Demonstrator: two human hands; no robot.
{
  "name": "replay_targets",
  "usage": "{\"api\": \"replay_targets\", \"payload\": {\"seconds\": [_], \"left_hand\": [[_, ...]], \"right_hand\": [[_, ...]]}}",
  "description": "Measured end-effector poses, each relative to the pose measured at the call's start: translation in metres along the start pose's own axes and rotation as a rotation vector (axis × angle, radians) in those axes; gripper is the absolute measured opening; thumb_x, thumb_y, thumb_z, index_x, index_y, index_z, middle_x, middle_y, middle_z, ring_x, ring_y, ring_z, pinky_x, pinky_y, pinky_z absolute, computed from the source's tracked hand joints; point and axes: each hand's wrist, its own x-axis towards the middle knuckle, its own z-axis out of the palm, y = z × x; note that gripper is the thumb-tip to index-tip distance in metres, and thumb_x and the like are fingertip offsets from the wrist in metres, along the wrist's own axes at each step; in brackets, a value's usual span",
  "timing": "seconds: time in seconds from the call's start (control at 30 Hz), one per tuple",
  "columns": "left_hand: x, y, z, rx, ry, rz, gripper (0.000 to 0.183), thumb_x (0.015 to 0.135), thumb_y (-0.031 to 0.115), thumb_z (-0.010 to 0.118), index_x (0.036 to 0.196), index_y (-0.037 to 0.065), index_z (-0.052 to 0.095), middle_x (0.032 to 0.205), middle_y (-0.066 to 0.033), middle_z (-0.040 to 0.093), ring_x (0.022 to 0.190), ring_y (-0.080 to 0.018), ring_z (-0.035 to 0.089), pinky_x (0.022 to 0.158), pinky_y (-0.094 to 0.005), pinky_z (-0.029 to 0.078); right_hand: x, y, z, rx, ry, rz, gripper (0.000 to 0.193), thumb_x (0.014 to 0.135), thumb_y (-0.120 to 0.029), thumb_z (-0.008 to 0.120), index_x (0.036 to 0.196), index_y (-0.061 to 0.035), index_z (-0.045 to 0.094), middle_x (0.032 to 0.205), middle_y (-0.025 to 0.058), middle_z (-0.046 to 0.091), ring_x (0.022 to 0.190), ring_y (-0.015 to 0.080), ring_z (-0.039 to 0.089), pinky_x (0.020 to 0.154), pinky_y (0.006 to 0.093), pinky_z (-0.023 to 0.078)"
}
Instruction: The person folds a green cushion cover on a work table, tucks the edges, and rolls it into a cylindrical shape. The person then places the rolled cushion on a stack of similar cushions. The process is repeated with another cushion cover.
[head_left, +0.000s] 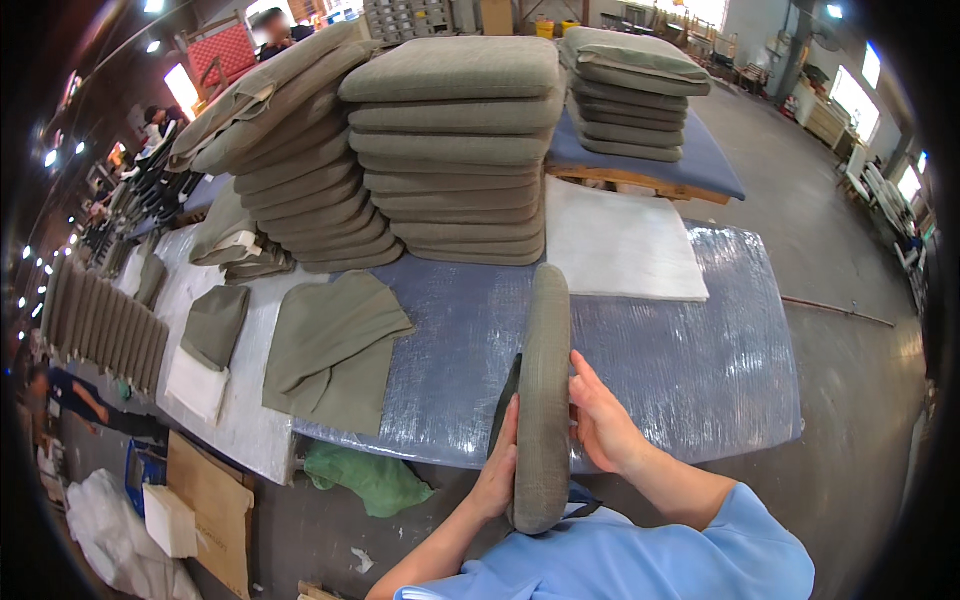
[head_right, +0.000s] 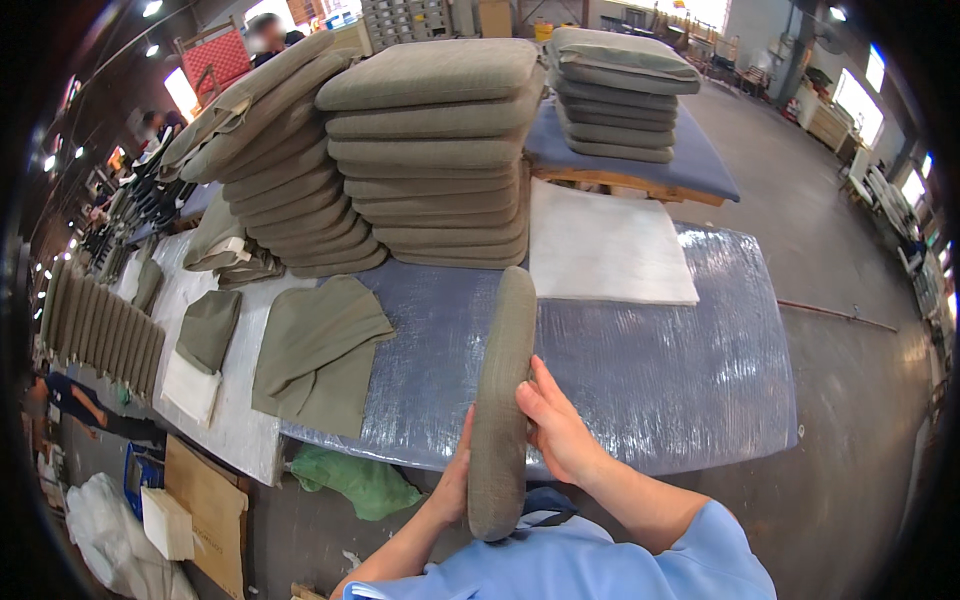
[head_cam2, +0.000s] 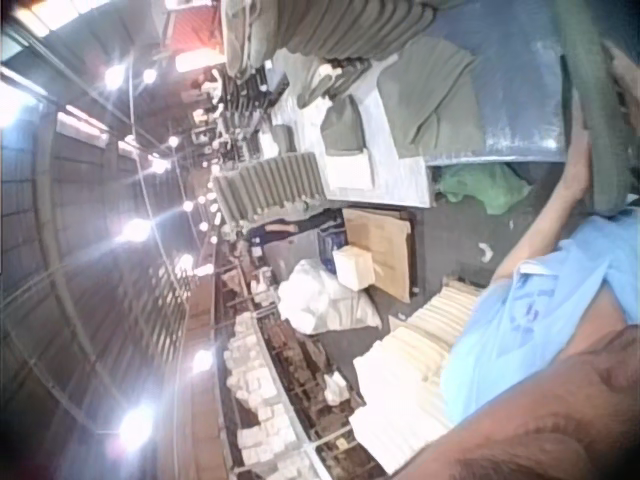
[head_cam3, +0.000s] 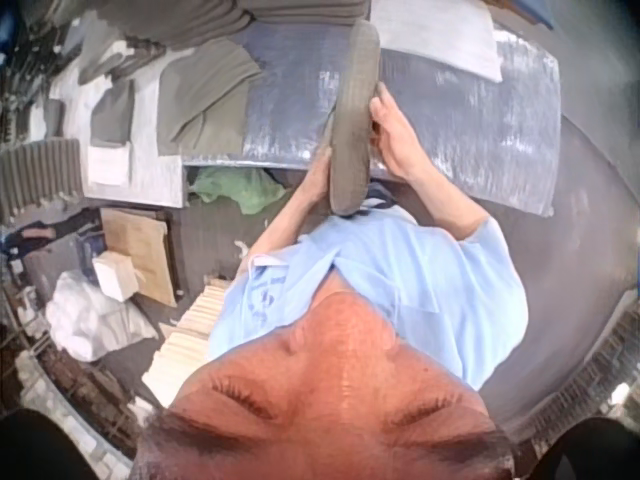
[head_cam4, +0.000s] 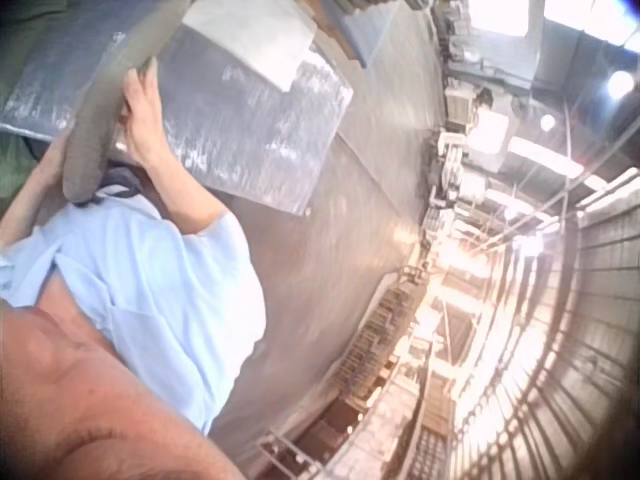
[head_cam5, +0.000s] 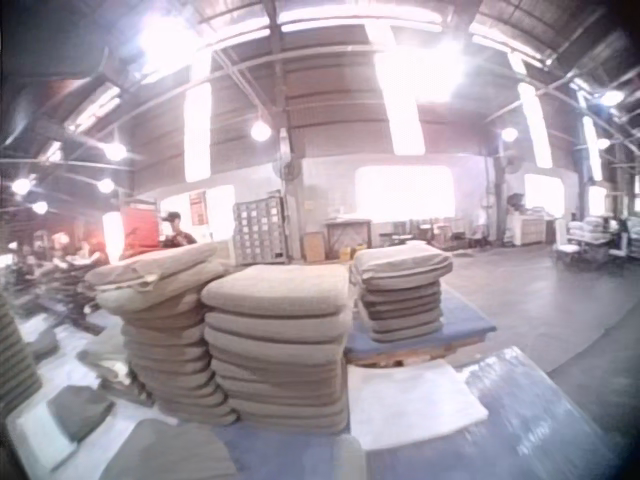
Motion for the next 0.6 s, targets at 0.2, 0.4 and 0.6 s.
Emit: {"api": "replay_targets", "payload": {"seconds": [0.2,0.4,0.6], "left_hand": [[0.001,-0.012,0.019,-0.074,-0.049,0.023,0.088,0.112,0.060,0.026,0.172,0.005,-0.008,0.180,-0.0172,0.000,0.166,-0.0303,0.005,0.133,-0.0444,0.012],[-0.013,-0.013,0.023,-0.108,0.033,-0.047,0.089,0.113,0.064,0.027,0.173,0.008,-0.008,0.180,-0.0164,0.006,0.165,-0.0291,0.012,0.132,-0.0427,0.018],[-0.024,-0.020,0.027,-0.319,0.120,0.023,0.077,0.116,0.049,0.025,0.172,0.003,0.000,0.180,-0.0180,0.004,0.166,-0.0308,0.006,0.134,-0.0421,0.010]], "right_hand": [[-0.015,0.017,-0.007,-0.075,0.057,0.047,0.101,0.106,-0.054,0.063,0.174,-0.0166,-0.003,0.170,0.0151,0.027,0.156,0.0332,0.027,0.122,0.0600,0.028],[-0.008,-0.004,0.018,-0.137,0.102,0.157,0.106,0.099,-0.049,0.076,0.171,-0.0138,0.007,0.165,0.0214,0.031,0.153,0.0370,0.034,0.117,0.0611,0.038],[0.021,0.008,0.044,-0.385,0.200,0.098,0.110,0.084,-0.017,0.087,0.165,-0.0015,0.015,0.152,0.0254,0.043,0.140,0.0372,0.049,0.113,0.0534,0.048]]}}
